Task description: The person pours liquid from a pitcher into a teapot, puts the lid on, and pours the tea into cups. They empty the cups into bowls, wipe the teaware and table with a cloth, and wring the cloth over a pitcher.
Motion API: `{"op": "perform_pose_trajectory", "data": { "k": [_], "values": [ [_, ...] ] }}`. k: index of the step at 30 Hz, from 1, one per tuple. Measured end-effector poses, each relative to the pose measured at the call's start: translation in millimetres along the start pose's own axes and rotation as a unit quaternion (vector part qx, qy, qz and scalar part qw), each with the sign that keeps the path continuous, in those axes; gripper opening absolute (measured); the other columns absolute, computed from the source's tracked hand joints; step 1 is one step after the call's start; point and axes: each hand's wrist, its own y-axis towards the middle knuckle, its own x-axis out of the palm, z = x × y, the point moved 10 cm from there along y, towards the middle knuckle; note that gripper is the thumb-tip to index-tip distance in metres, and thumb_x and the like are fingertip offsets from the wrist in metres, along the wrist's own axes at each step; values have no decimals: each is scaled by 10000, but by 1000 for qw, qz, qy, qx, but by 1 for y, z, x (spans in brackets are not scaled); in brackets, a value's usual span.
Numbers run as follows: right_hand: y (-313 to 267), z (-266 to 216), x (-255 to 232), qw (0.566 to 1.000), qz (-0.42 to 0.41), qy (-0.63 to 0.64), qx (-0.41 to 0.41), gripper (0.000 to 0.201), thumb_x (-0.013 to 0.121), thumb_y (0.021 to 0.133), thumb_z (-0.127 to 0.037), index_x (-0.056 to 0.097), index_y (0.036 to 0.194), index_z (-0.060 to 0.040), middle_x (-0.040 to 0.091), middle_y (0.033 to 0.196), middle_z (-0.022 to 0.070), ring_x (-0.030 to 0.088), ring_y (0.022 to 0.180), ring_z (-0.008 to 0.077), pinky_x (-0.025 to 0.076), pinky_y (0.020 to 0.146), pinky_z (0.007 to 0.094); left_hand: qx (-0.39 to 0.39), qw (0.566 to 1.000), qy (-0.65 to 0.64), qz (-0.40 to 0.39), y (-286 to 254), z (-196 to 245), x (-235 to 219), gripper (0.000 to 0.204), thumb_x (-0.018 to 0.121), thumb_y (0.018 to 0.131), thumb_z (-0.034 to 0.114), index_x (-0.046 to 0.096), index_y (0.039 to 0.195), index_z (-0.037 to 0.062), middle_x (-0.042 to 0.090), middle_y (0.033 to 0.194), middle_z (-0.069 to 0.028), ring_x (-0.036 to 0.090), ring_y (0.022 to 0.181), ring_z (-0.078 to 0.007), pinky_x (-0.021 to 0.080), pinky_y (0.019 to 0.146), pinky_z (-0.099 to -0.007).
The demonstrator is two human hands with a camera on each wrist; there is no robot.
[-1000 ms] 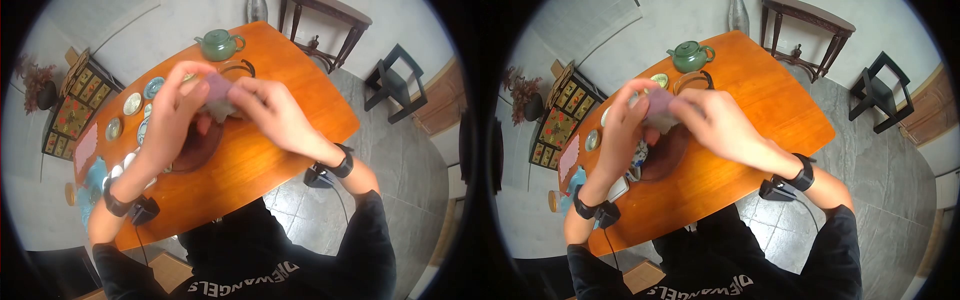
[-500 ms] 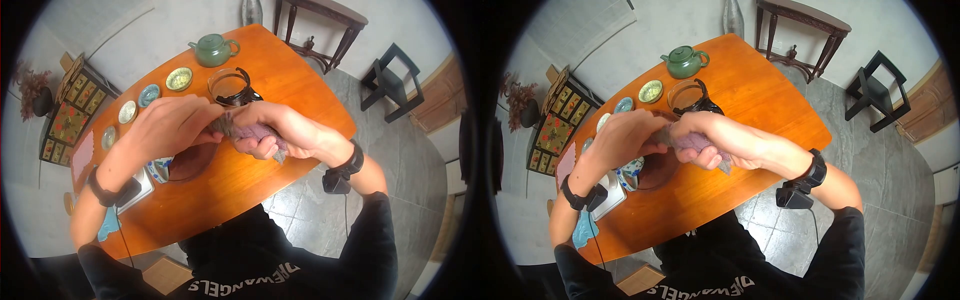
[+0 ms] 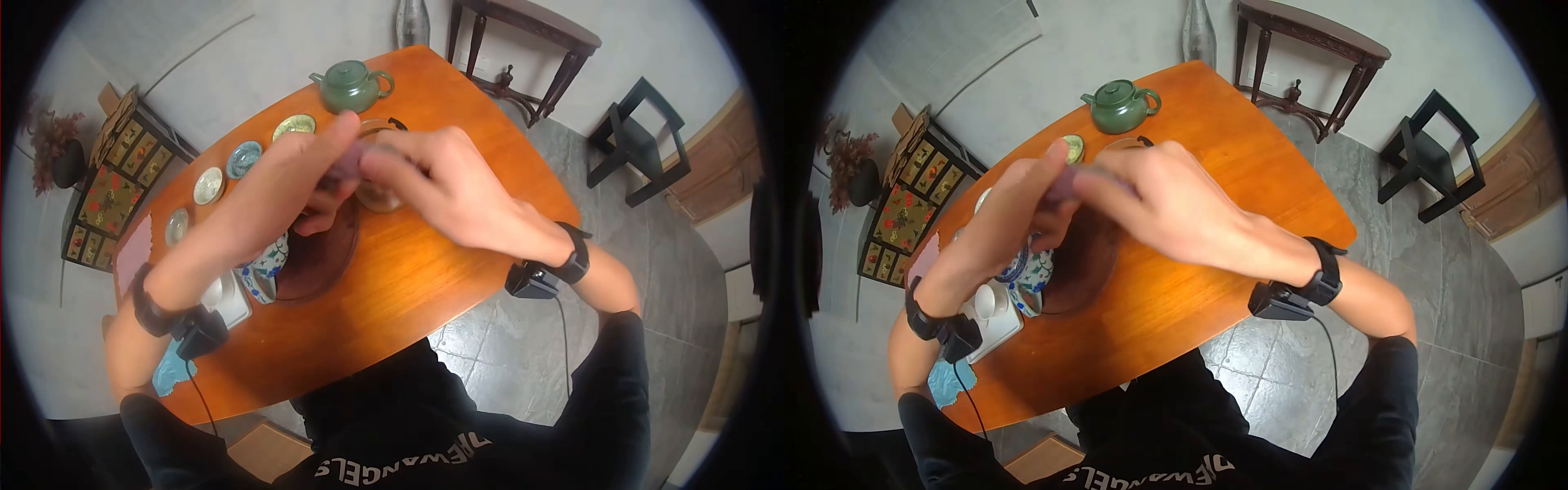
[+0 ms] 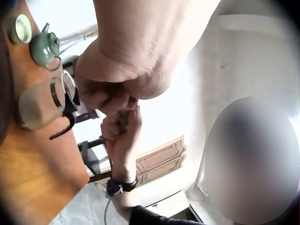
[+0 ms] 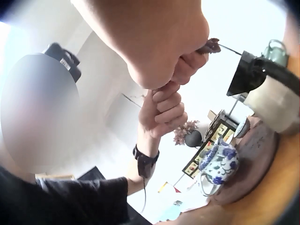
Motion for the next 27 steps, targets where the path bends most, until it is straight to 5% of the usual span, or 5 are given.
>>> {"op": "perform_pose_trajectory", "data": {
  "k": [3, 5, 7, 19, 27],
  "values": [
    [-3, 47, 22, 891, 10, 401, 214, 338, 472, 1048, -367, 525, 877, -80, 507, 626, 3, 421, 418, 141, 324, 417, 302, 143, 967, 37, 210, -12, 21, -14, 333, 482, 1065, 328, 607, 1028, 22, 525, 751, 22, 474, 564, -43, 362, 508, -184],
    [-2, 19, 63, 503, -71, 829, 233, 368, 384, 1069, -418, 476, 860, -130, 423, 648, -71, 301, 438, 33, 250, 393, 212, 158, 942, 175, 239, -18, 27, -21, 307, 554, 1011, 216, 562, 1240, 11, 632, 917, -59, 619, 742, -138, 486, 612, -246],
    [-7, -4, 73, 424, -80, 872, 230, 370, 349, 1076, -432, 455, 863, -148, 405, 648, -64, 286, 425, 43, 231, 371, 200, 478, 632, 574, 206, -47, 61, 26, 449, 614, 922, 125, 546, 1352, 14, 654, 1187, -140, 652, 1027, -306, 550, 811, -379],
    [-35, -68, 93, 195, -228, 928, 220, 348, 297, 1070, -394, 394, 830, -161, 403, 653, -16, 270, 416, 50, 231, 370, 203, 452, 653, 587, -156, -32, 64, 45, 607, 724, 736, 436, 669, 1186, 33, 630, 876, -68, 619, 746, -242, 496, 653, -347],
    [-32, -31, 67, 316, -232, 877, 279, 299, 355, 1006, -398, 457, 1062, -122, 423, 700, -16, 279, 438, 41, 250, 428, 199, 462, 608, 635, -118, -10, 72, 33, 324, 657, 639, 178, 648, 951, 87, 555, 701, -42, 560, 584, -275, 454, 547, -375]
  ]
}}
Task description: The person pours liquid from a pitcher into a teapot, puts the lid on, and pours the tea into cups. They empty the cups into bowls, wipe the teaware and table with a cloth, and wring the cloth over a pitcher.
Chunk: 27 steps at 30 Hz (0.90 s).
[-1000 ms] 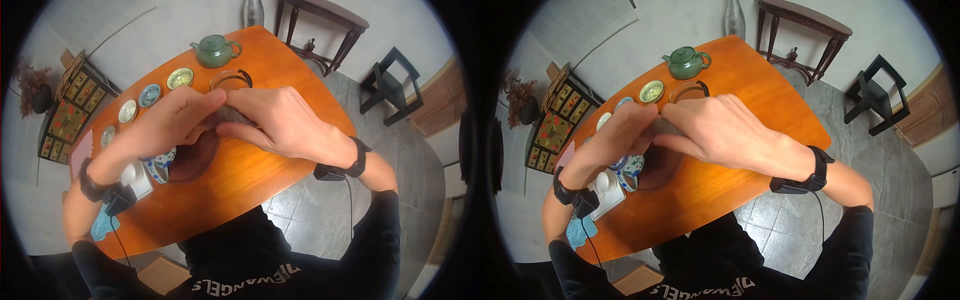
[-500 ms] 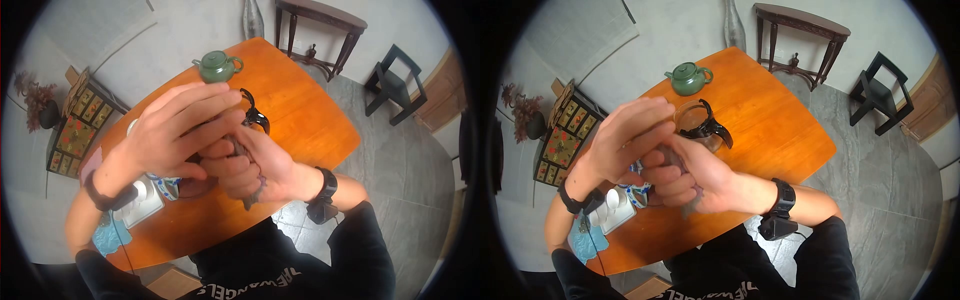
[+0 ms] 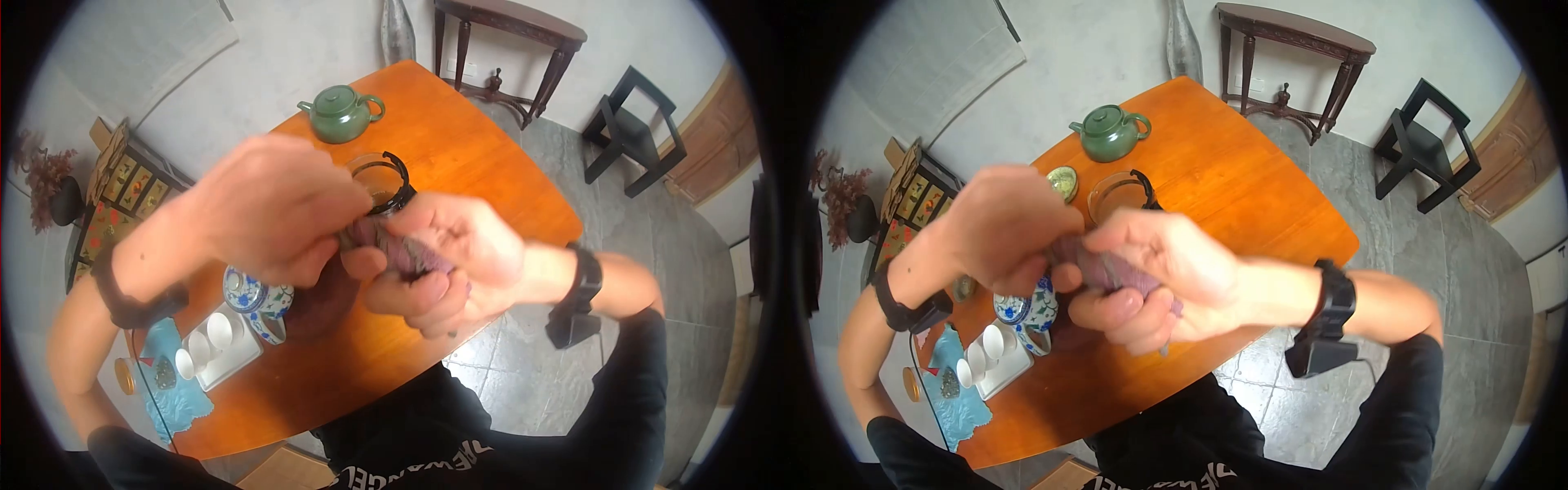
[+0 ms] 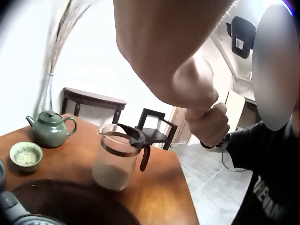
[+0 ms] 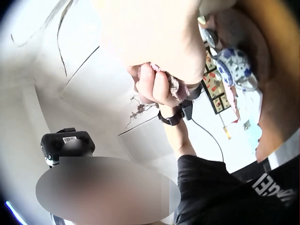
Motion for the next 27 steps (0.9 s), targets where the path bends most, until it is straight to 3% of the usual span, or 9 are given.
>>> {"op": "perform_pose_trajectory", "data": {
  "k": [4, 8, 11, 18, 21, 22, 25, 26, 27],
  "values": [
    [-6, -20, 21, 998, -12, -44, 43, 330, 341, 988, -457, 435, 1056, -148, 425, 696, -6, 278, 443, 58, 236, 453, 233, -93, 964, -232, 91, 8, -32, -7, 129, 596, 836, 160, 637, 909, 61, 634, 744, -68, 609, 644, -324, 484, 585, -342],
    [-7, -37, 24, 996, -56, -57, 34, 344, 329, 980, -459, 462, 1017, -144, 420, 691, -6, 255, 441, 74, 238, 459, 243, -228, 873, -406, 147, 4, -57, 17, 336, 519, 1016, 309, 611, 868, 21, 645, 713, -83, 667, 697, -213, 502, 645, -323],
    [-11, -51, 11, 997, -31, -70, 18, 347, 329, 1002, -429, 473, 1042, -115, 425, 695, -10, 257, 445, 55, 229, 442, 232, -268, 899, -345, 22, -6, -68, 38, 395, 498, 1044, 330, 646, 881, 1, 671, 731, -97, 677, 717, -178, 507, 666, -329],
    [-23, -90, -11, 936, 118, -329, 42, 245, 419, 1079, -268, 528, 1074, -49, 424, 720, -54, 268, 479, -13, 204, 410, 192, -228, 938, -259, -19, -1, -75, 45, 366, 461, 1054, 277, 710, 994, 16, 686, 791, -164, 653, 718, -305, 495, 662, -371],
    [-31, -116, -33, 721, 233, -645, 102, 328, 449, 1071, -330, 601, 1022, -43, 464, 733, -42, 312, 507, 38, 273, 457, 234, -224, 939, -260, 0, -5, -79, 57, 383, 442, 1056, 286, 703, 990, 13, 670, 803, -191, 625, 738, -357, 498, 670, -380],
    [-29, -112, -32, 723, 232, -641, 106, 328, 449, 1071, -330, 601, 1022, -43, 464, 733, -42, 312, 507, 38, 273, 457, 234, -264, 929, -258, -24, -10, -85, 66, 425, 431, 1058, 328, 700, 996, 6, 669, 791, -186, 626, 729, -339, 498, 684, -376],
    [-28, -137, -9, 408, 293, -863, 39, 385, 488, 1039, -339, 618, 1001, 21, 620, 760, 108, 614, 762, 250, 473, 714, 394, -333, 893, -300, -35, -21, -97, 88, 520, 414, 1056, 423, 693, 1006, -13, 660, 753, -156, 615, 706, -285, 494, 707, -368],
    [-27, -135, -12, 414, 292, -861, 43, 385, 488, 1039, -339, 618, 1001, 21, 620, 760, 108, 614, 762, 250, 473, 714, 394, -361, 869, -338, -24, -26, -100, 95, 574, 407, 1052, 474, 688, 1010, -24, 653, 726, -130, 603, 693, -249, 489, 716, -364],
    [-23, -136, -8, 343, 270, -899, 32, 361, 488, 1032, -313, 616, 1006, 23, 636, 799, 158, 631, 798, 307, 475, 743, 435, -400, 845, -355, -26, -34, -104, 104, 651, 398, 1039, 543, 687, 1028, -41, 596, 679, -79, 578, 712, -190, 486, 760, -364]
  ]
}}
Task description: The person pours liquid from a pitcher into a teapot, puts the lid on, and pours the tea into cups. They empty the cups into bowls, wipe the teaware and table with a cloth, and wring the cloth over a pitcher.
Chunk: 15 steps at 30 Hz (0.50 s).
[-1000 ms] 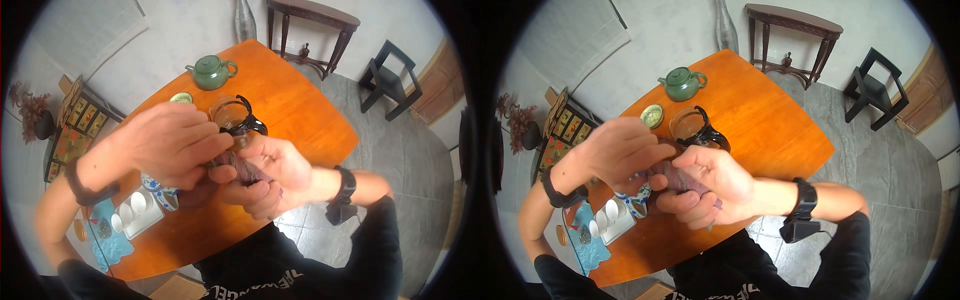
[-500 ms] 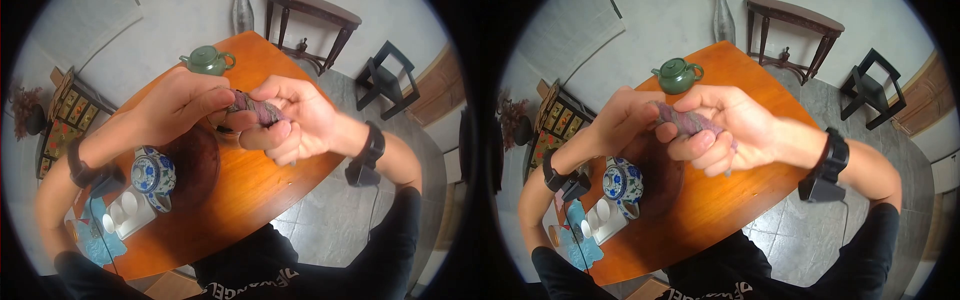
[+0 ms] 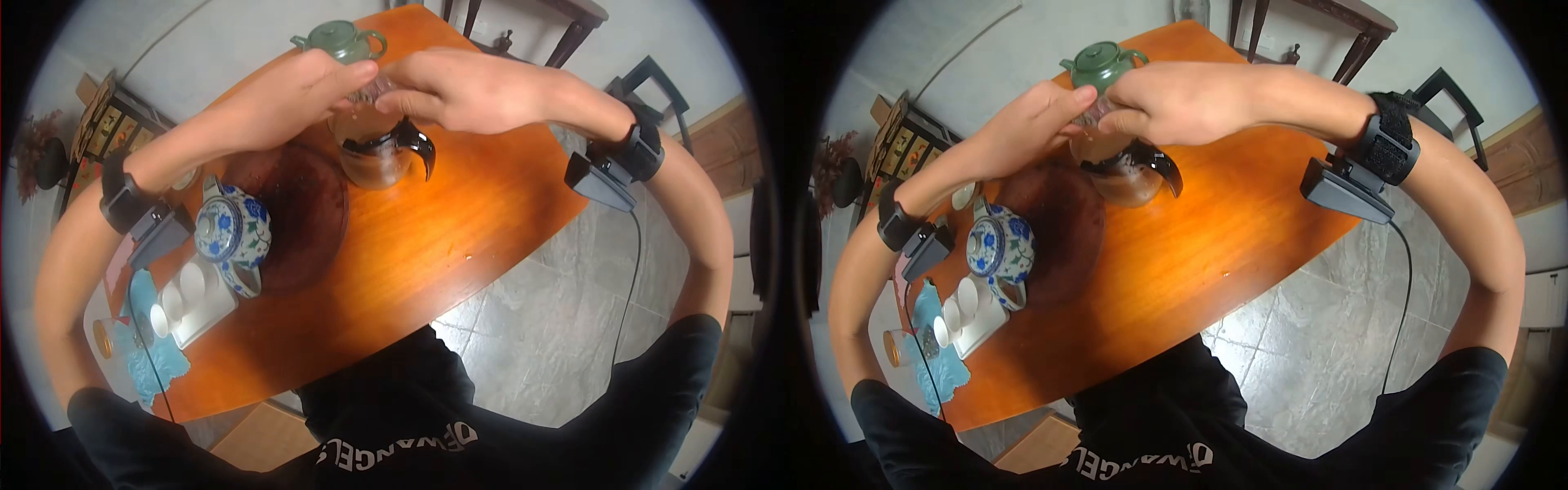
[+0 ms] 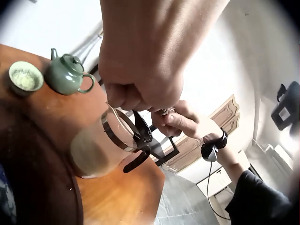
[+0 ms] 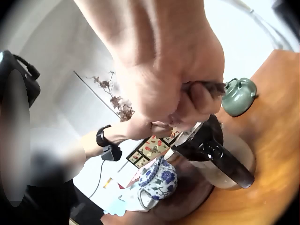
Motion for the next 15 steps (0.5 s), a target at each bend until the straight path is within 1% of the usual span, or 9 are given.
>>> {"op": "perform_pose_trajectory", "data": {
  "k": [1, 4, 5, 6, 7, 9, 10, 12, 15],
  "values": [
    [1, -6, -2, 996, 25, -74, -31, 338, 488, 1025, -288, 614, 1011, 25, 652, 838, 208, 648, 835, 364, 478, 772, 476, -5, 1000, -3, -5, -2, 0, 6, 651, 398, 1039, 543, 687, 1028, -41, 596, 679, -79, 578, 712, -190, 486, 760, -364],
    [5, -13, 3, 988, 47, -145, -40, 317, 475, 1020, -259, 593, 987, 33, 641, 881, 257, 624, 851, 433, 481, 777, 507, -60, 994, -86, 9, -10, -3, 9, 577, 407, 1058, 512, 518, 681, 90, 296, 531, 93, 223, 474, -43, 196, 437, -245],
    [6, -10, 5, 979, 55, -195, -33, 315, 477, 1020, -256, 586, 980, 37, 643, 892, 257, 621, 845, 442, 483, 774, 511, -64, 994, -87, 4, -11, -2, 11, 577, 407, 1058, 512, 518, 681, 90, 296, 531, 93, 223, 474, -43, 196, 437, -245],
    [3, -18, 3, 956, 129, -227, -136, 311, 454, 1029, -263, 581, 890, -15, 623, 757, 160, 603, 637, 336, 487, 561, 436, -77, 992, -103, 7, -12, -3, 12, 562, 406, 1057, 518, 454, 658, 126, 268, 524, 99, 202, 460, -40, 170, 424, -242],
    [2, -24, 2, 957, 128, -221, -135, 311, 454, 1029, -263, 581, 890, -15, 623, 757, 160, 603, 637, 336, 487, 561, 436, -92, 988, -120, 10, -13, -6, 14, 556, 406, 1056, 525, 390, 634, 162, 241, 517, 106, 182, 445, -37, 145, 411, -239],
    [9, -13, 7, 962, -3, -272, 8, 120, 515, 901, -11, 603, 937, 61, 685, 850, 216, 708, 774, 313, 559, 657, 396, -114, 984, -134, 6, -16, -12, 18, 545, 417, 1048, 539, 316, 633, 199, 228, 521, 111, 167, 443, -34, 123, 406, -233],
    [5, -23, 2, 967, 30, -250, -30, 182, 564, 872, -65, 632, 776, 74, 677, 808, 264, 697, 740, 387, 561, 629, 450, -136, 981, -140, 9, -19, -13, 20, 540, 424, 1044, 543, 318, 638, 203, 224, 526, 113, 167, 444, -32, 122, 407, -231],
    [5, -25, 4, 965, 23, -261, -25, 167, 563, 870, -59, 635, 794, 72, 683, 817, 251, 701, 744, 375, 564, 635, 439, -212, 967, -139, 35, -26, -20, 21, 525, 439, 1034, 554, 322, 655, 209, 210, 538, 120, 158, 449, -30, 118, 410, -226],
    [5, -26, 7, 955, 39, -292, -27, 152, 566, 867, -58, 641, 816, 64, 690, 817, 223, 704, 743, 354, 568, 645, 421, -218, 961, -167, 38, -26, -25, 23, 518, 433, 1037, 558, 326, 670, 209, 205, 541, 125, 149, 453, -28, 117, 409, -224]
  ]
}}
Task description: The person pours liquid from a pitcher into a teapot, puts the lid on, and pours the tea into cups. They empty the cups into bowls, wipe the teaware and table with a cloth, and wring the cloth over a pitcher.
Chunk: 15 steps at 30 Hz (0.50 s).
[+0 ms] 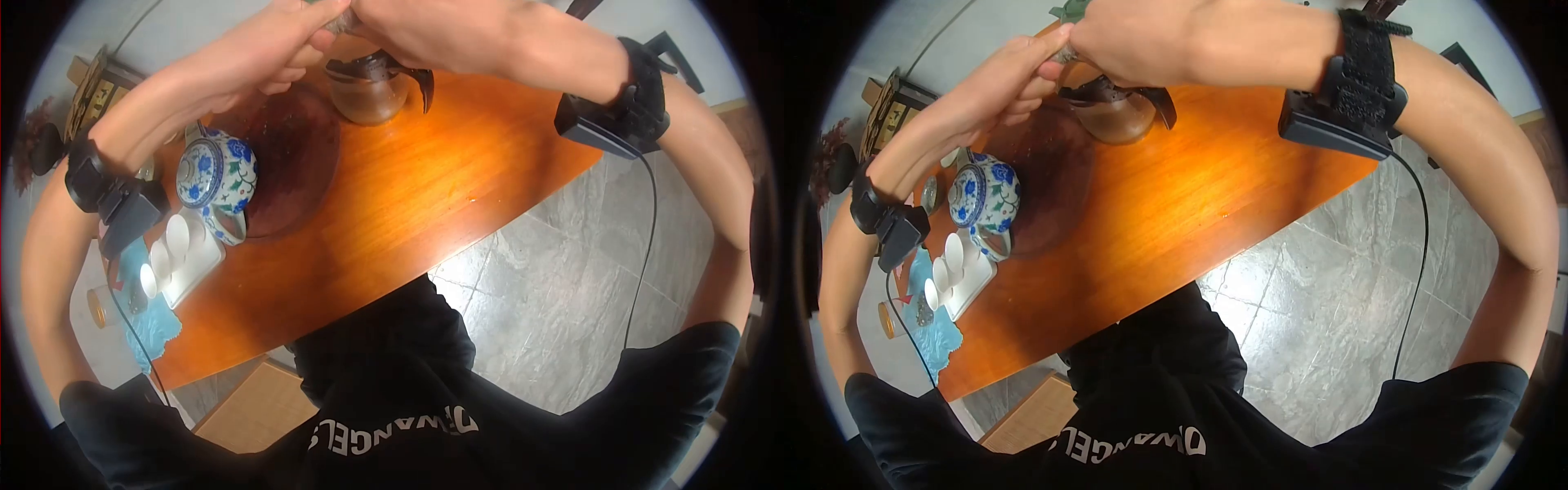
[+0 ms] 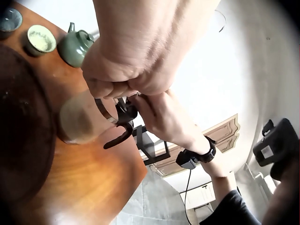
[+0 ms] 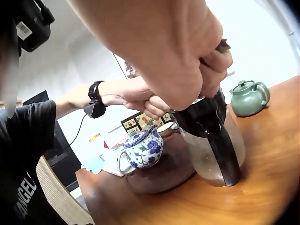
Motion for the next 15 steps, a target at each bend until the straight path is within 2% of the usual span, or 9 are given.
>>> {"op": "perform_pose_trajectory", "data": {
  "k": [4, 5, 6, 8, 9, 10, 11, 14, 15],
  "values": [
    [-6, -7, -8, 995, 76, -67, -20, 137, 588, 848, -72, 654, 804, 40, 691, 789, 183, 700, 722, 323, 570, 651, 396, -13, 999, -33, -3, 2, -3, 1, 507, 382, 1050, 576, 344, 696, 215, 183, 549, 131, 123, 449, -26, 101, 405, -218],
    [-4, -8, -6, 995, 75, -65, -22, 137, 588, 848, -72, 654, 804, 40, 691, 789, 183, 700, 722, 323, 570, 651, 396, -33, 994, -80, -66, 1, -2, 2, 404, 523, 1037, 438, 453, 754, 158, 395, 597, 72, 285, 476, -42, 202, 414, -214],
    [1, -4, 0, 994, 50, -97, 3, 143, 594, 846, -86, 656, 791, 31, 690, 788, 176, 700, 718, 311, 567, 642, 388, -36, 994, -82, -66, 4, 2, -6, 404, 523, 1037, 438, 453, 754, 158, 395, 597, 72, 285, 476, -42, 202, 414, -214],
    [1, 0, 8, 991, 23, -128, 25, 150, 600, 844, -100, 659, 778, 21, 689, 787, 170, 699, 713, 299, 564, 633, 380, -155, 955, -196, -160, -7, 9, 16, 388, 400, 1074, 405, 540, 863, 112, 459, 585, 18, 389, 462, -105, 339, 417, -250],
    [-5, -7, 2, 987, 63, -146, -5, 155, 602, 841, -112, 660, 769, 13, 686, 764, 164, 693, 685, 296, 558, 613, 378, -157, 954, -197, -161, -5, 7, 25, 388, 400, 1074, 405, 540, 863, 112, 459, 585, 18, 389, 462, -105, 339, 417, -250],
    [-10, -14, -4, 980, 104, -165, -34, 161, 604, 839, -123, 662, 760, 5, 682, 740, 158, 687, 657, 292, 552, 593, 376, -154, 977, -123, -84, 2, -1, 18, 429, 338, 1079, 457, 439, 787, 159, 338, 553, 59, 267, 440, -81, 238, 397, -242],
    [-7, -12, -2, 980, 104, -164, -34, 161, 604, 839, -123, 662, 760, 5, 682, 740, 158, 687, 657, 292, 552, 593, 376, -148, 988, -47, -6, 4, -4, 5, 484, 277, 1085, 508, 339, 712, 206, 218, 522, 100, 145, 418, -57, 136, 377, -234],
    [4, 6, -2, 982, 90, -164, 24, 240, 588, 897, -181, 661, 758, 0, 657, 668, 154, 659, 586, 298, 532, 548, 386, -125, 987, -93, -48, 5, 5, 2, 482, 324, 1081, 502, 374, 717, 190, 273, 532, 94, 187, 421, -65, 172, 378, -231],
    [2, 11, -9, 983, 114, -137, 48, 290, 571, 931, -215, 655, 753, -3, 647, 648, 160, 648, 569, 305, 520, 535, 396, -123, 987, -93, -46, 3, 6, -4, 482, 324, 1081, 502, 374, 717, 190, 273, 532, 94, 187, 421, -65, 172, 378, -231]
  ]
}}
